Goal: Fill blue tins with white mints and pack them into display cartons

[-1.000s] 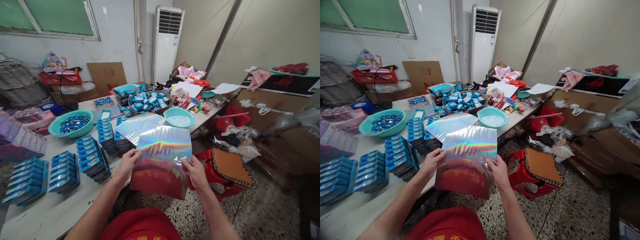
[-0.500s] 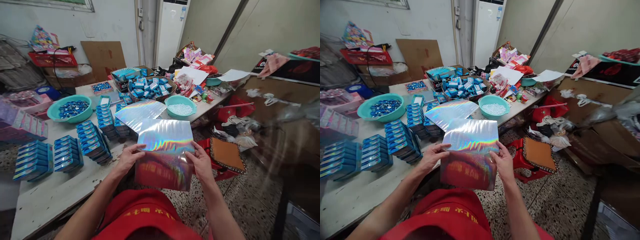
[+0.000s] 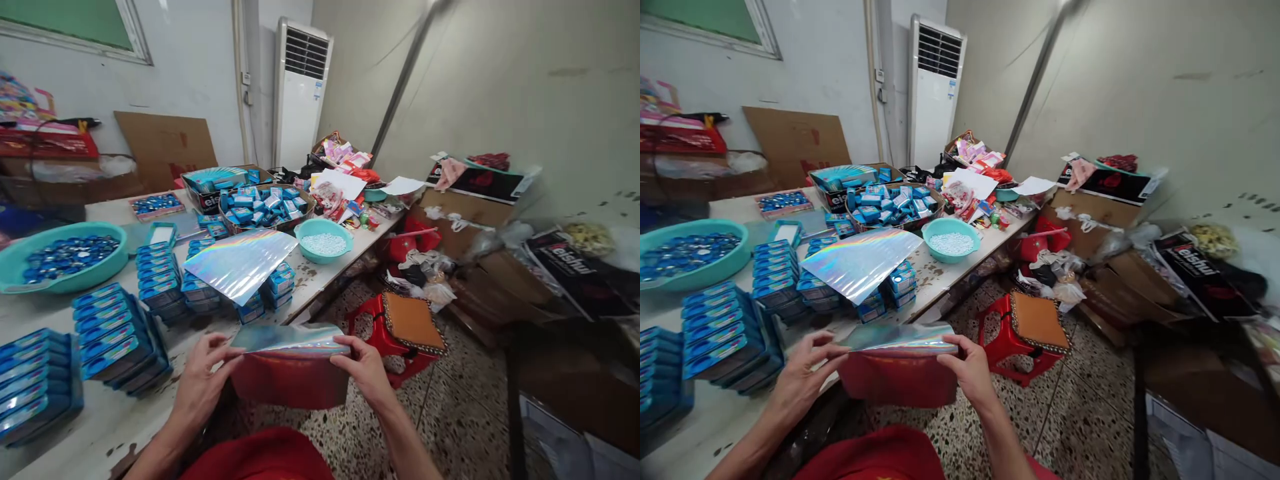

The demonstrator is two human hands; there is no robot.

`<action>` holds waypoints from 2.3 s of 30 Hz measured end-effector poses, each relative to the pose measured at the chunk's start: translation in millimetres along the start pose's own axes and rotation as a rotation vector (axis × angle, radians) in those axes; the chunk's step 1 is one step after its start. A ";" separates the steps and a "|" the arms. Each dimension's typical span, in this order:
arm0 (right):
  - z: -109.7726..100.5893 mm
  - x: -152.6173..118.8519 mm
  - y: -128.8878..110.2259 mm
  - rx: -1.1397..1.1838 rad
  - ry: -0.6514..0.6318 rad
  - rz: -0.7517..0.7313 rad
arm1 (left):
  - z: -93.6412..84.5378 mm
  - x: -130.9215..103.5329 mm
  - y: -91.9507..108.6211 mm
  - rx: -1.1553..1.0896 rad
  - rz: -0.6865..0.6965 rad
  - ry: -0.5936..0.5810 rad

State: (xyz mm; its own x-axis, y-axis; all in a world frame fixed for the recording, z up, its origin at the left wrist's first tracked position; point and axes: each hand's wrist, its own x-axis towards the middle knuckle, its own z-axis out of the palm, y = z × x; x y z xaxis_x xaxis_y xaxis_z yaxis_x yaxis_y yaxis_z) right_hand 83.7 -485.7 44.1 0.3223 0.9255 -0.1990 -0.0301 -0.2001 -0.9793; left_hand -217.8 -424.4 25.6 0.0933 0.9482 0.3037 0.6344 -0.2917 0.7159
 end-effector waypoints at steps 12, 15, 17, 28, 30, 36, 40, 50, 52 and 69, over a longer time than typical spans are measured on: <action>4.3 -11.0 -19.7 -0.379 -0.104 -0.220 | 90.8 23.6 73.0 0.086 0.369 -0.612; -4.0 -9.3 -12.2 -0.573 0.033 -0.384 | 96.2 18.6 70.3 0.117 0.393 -0.549; -3.0 -8.1 -8.5 -0.738 0.105 -0.526 | 94.6 14.4 71.5 0.175 0.438 -0.528; 43.9 23.4 39.6 -0.710 -0.323 -0.261 | 14.4 -9.4 -11.0 0.494 0.006 -0.649; 61.7 35.9 55.1 -0.607 -0.385 -0.128 | -13.8 -25.5 -43.0 0.440 -0.143 -0.628; 152.9 54.8 90.4 -0.485 -0.712 -0.123 | -75.8 -82.0 -107.6 0.143 -0.444 -0.425; 221.9 47.9 118.0 -0.490 -0.895 -0.060 | -117.2 -116.0 -152.7 0.129 -0.631 -0.304; 369.9 -27.5 175.4 -0.556 -1.034 -0.066 | -227.0 -211.6 -249.3 0.333 -0.879 -0.357; 389.3 -35.4 178.9 -0.563 -1.064 -0.072 | -240.6 -222.7 -261.5 0.351 -0.900 -0.373; 438.7 -56.7 190.3 -0.713 -0.875 -0.174 | -159.5 -103.8 -280.0 0.141 -0.688 -0.681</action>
State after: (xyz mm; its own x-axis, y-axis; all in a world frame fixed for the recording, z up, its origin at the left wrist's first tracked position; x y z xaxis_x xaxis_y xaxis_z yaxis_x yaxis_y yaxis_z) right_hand -355.4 -435.1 -147.1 -0.5084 0.8095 -0.2938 0.5849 0.0742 -0.8077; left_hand -527.5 -461.3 -106.1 0.0633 0.7886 -0.6116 0.7980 0.3280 0.5055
